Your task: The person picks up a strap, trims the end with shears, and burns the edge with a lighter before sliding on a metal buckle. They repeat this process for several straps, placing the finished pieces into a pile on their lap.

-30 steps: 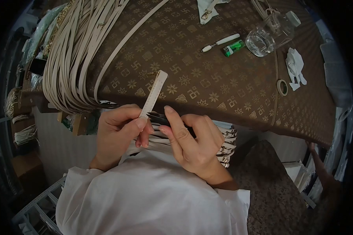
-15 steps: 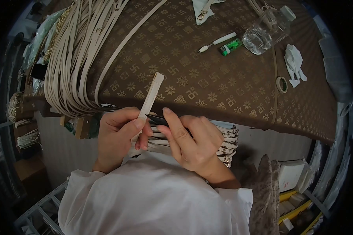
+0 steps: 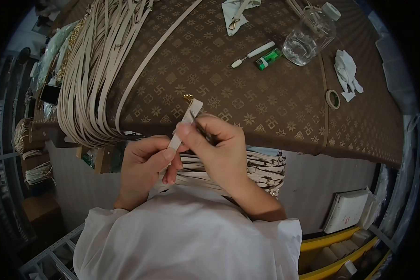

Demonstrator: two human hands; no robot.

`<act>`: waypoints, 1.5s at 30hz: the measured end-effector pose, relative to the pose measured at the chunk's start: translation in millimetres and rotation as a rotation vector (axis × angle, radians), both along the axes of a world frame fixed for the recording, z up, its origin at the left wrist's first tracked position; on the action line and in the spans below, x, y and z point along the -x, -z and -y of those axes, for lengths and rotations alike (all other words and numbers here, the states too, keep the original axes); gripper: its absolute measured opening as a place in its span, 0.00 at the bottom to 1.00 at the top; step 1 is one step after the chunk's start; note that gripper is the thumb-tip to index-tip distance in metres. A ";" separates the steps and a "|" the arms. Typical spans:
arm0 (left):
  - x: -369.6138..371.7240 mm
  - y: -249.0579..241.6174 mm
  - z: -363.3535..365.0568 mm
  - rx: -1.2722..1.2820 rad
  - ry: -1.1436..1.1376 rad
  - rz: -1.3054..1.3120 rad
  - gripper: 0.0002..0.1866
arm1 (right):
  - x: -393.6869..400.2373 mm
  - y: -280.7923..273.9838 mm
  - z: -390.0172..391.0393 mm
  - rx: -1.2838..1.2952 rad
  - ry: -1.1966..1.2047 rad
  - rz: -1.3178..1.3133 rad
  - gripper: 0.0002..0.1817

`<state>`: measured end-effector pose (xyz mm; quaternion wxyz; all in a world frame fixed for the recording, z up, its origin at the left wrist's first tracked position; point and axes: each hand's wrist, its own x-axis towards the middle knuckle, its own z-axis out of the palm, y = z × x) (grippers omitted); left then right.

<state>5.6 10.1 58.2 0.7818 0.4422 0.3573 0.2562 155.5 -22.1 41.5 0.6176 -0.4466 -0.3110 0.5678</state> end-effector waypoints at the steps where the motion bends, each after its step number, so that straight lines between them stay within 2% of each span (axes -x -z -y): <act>1: 0.9 -1.1 -0.8 0.006 0.022 0.012 0.09 | -0.5 -0.4 -2.7 0.020 0.074 -0.091 0.08; 5: 1.8 1.6 -3.4 0.018 0.046 0.027 0.09 | -6.7 7.7 -3.4 0.067 0.045 -0.123 0.11; 8: 0.7 3.0 -2.7 0.017 0.053 0.049 0.10 | -4.7 7.9 -2.3 0.029 0.126 -0.173 0.11; 10: -0.5 3.1 -2.6 0.026 0.059 0.043 0.10 | -7.8 6.8 -1.6 0.075 0.090 -0.292 0.11; 14: -2.5 1.5 -2.0 0.036 0.103 0.042 0.09 | -11.9 0.4 1.0 0.083 0.031 -0.255 0.08; 16: -6.9 1.2 -0.6 0.007 0.142 -0.034 0.09 | -6.0 1.1 2.8 0.022 0.241 -0.110 0.03; 17: -8.4 6.4 0.2 -0.026 0.159 -0.026 0.10 | -8.4 2.6 5.8 -0.029 0.316 -0.108 0.04; 19: -3.0 11.3 -4.6 -0.171 0.350 -0.036 0.12 | -23.3 0.1 12.2 -0.043 0.539 -0.112 0.06; 20: 2.4 16.5 -5.4 -0.258 0.408 -0.055 0.13 | -43.3 5.7 21.3 -0.067 0.623 -0.160 0.06; 21: 8.0 18.3 -6.8 -0.293 0.366 -0.074 0.13 | -68.8 14.4 32.8 -0.089 0.700 -0.214 0.06; 23: 19.8 22.2 -9.0 -0.272 0.550 -0.143 0.13 | -113.5 28.8 61.0 -0.150 0.868 -0.178 0.07; 24: 27.1 31.4 -8.5 -0.347 0.548 -0.118 0.11 | -134.7 23.2 82.4 -0.019 0.887 -0.126 0.08; 25: 36.0 42.4 -8.2 -0.384 0.498 -0.143 0.11 | -132.6 7.2 86.3 0.053 1.175 -0.098 0.09; 27: 57.1 59.2 -11.1 -0.227 0.599 -0.178 0.12 | -126.6 7.5 53.5 -0.010 1.052 -0.155 0.09; 28: 66.0 60.3 -13.2 -0.258 0.544 -0.203 0.12 | -119.9 9.8 35.4 -0.029 0.990 -0.173 0.09; 30: 78.9 63.6 -14.5 -0.179 0.651 -0.356 0.12 | -109.6 11.7 10.4 -0.057 0.889 -0.186 0.09; 31: 85.2 72.3 -13.3 -0.195 0.613 -0.363 0.12 | -105.9 11.9 2.1 -0.067 0.848 -0.183 0.09; 33: 96.4 93.7 -8.1 -0.106 0.698 -0.388 0.12 | -99.9 14.0 -11.2 -0.079 0.779 -0.172 0.09; 37: 106.4 118.0 4.0 -0.130 0.689 -0.465 0.12 | -88.4 23.5 -23.3 -0.086 0.670 -0.134 0.09; 39: 109.9 137.2 10.6 -0.477 0.623 -0.432 0.13 | -83.0 28.6 -29.0 -0.087 0.625 -0.113 0.09; 43: 108.2 136.6 22.8 -0.630 0.576 -0.542 0.13 | -75.2 34.3 -36.3 -0.086 0.538 -0.060 0.09; 45: 106.1 128.3 21.6 -0.693 0.675 -0.623 0.14 | -73.0 39.3 -36.4 -0.078 0.509 -0.035 0.09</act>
